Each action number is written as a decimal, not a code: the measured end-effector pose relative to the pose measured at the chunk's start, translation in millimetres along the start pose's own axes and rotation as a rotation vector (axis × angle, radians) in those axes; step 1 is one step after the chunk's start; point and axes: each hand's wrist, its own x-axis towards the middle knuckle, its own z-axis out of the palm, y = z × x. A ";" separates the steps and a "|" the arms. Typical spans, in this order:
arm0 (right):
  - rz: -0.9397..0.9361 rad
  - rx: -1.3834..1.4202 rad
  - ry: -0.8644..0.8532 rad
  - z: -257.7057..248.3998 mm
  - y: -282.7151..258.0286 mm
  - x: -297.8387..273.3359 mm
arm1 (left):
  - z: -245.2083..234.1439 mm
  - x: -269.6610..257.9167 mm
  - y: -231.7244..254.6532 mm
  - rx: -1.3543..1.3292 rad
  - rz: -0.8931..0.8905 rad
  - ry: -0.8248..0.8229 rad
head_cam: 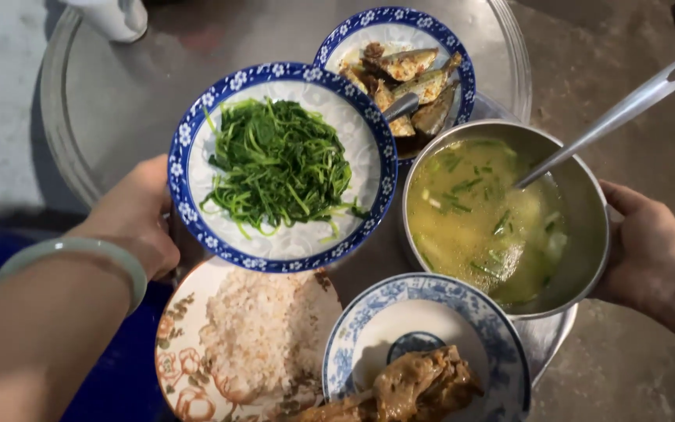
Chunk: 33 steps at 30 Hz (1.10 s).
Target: Arrange various dishes including soup, fish, greens, rice, and a chicken leg on a round metal table.
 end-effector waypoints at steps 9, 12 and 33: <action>0.052 0.006 0.035 1.6 -3.7 -11.0 | 6.1 -1.0 3.0 -0.015 -0.039 0.078; 0.073 0.038 -0.012 -1.3 -6.6 -11.0 | 4.2 4.7 4.4 0.016 -0.065 0.212; 0.049 0.039 -0.060 -5.6 -7.5 6.0 | -2.3 14.1 7.7 -0.053 -0.050 0.310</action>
